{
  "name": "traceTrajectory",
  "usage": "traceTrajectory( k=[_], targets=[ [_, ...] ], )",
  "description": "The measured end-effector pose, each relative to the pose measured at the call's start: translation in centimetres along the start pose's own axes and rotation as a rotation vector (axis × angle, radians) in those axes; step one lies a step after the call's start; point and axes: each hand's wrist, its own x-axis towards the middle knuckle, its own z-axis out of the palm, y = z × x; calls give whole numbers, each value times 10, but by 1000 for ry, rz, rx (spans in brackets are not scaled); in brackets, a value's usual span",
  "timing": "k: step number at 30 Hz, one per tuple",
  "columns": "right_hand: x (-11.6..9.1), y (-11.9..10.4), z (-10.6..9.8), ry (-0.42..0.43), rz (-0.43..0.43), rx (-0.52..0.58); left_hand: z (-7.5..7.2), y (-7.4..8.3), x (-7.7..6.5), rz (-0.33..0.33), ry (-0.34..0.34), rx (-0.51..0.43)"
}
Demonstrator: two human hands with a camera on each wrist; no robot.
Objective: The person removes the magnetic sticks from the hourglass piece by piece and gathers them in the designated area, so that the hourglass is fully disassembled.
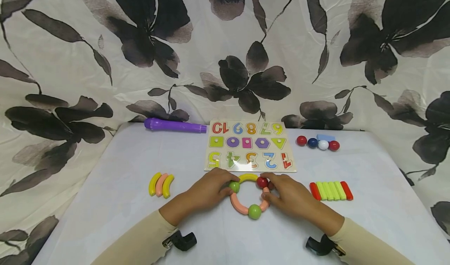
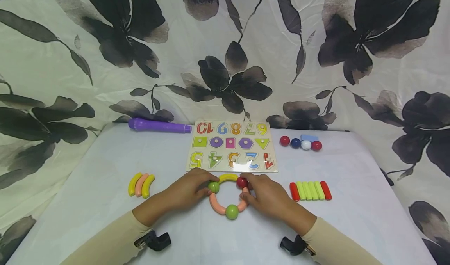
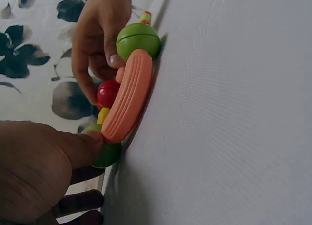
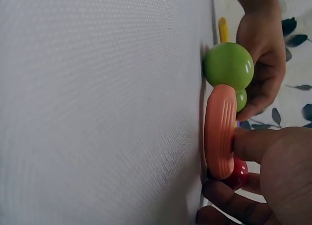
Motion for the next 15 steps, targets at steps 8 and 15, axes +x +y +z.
traceTrajectory(
  k=[8,15],
  targets=[
    [1,1,0,-1,14,2,0,3,6,-34,-25,50],
    [1,2,-1,-24,20,27,4,0,9,-67,-8,28]
  ],
)
